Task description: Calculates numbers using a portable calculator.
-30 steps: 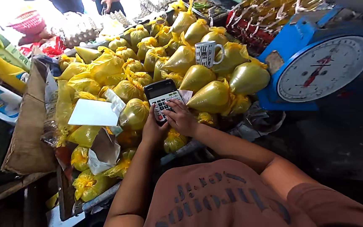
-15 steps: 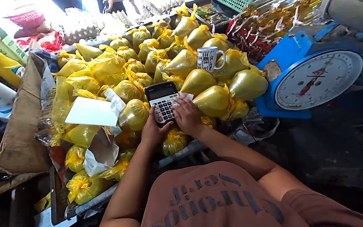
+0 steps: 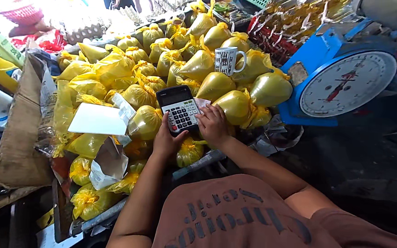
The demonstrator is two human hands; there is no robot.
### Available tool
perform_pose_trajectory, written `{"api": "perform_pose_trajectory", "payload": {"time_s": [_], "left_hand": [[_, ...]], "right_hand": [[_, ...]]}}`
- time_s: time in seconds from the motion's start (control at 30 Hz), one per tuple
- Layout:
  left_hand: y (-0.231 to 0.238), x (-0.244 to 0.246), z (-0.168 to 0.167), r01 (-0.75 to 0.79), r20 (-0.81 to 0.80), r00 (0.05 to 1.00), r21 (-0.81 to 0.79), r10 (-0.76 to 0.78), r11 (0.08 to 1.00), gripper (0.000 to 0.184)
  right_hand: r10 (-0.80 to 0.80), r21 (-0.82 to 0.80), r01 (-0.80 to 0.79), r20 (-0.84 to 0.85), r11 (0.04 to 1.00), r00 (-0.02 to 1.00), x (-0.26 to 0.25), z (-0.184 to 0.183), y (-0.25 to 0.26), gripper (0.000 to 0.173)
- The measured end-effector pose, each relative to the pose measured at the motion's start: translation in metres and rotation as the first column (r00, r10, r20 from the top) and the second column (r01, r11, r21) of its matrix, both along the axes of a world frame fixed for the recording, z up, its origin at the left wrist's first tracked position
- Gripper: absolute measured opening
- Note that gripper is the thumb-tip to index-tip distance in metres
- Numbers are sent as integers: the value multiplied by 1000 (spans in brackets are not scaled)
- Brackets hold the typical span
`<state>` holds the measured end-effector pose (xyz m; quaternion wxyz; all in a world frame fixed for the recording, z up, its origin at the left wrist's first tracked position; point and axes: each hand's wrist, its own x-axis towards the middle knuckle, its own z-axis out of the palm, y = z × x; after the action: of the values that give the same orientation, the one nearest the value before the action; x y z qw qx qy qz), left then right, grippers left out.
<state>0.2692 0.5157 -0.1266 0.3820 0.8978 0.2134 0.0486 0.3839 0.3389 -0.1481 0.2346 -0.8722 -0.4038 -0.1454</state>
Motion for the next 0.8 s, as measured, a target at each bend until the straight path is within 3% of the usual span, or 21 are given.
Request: {"api": "perform_pose_trajectory", "payload": {"time_s": [0.13, 0.27, 0.6, 0.8], "left_hand": [[0, 1, 1, 0, -2, 1000, -8, 0, 1000, 106], [0, 0, 2, 1, -9, 1000, -20, -1, 1000, 104], [1, 2, 4, -12, -22, 1000, -46, 11, 999, 103], [2, 2, 3, 1, -11, 1000, -45, -1, 999, 103]], "right_hand": [[116, 107, -113, -19, 988, 993, -7, 1, 8, 28], [223, 112, -213, -92, 971, 970, -12, 6, 37, 28], [223, 31, -222, -249, 975, 943, -9, 13, 51, 38], [256, 157, -241, -84, 958, 963, -23, -4, 29, 35]]}}
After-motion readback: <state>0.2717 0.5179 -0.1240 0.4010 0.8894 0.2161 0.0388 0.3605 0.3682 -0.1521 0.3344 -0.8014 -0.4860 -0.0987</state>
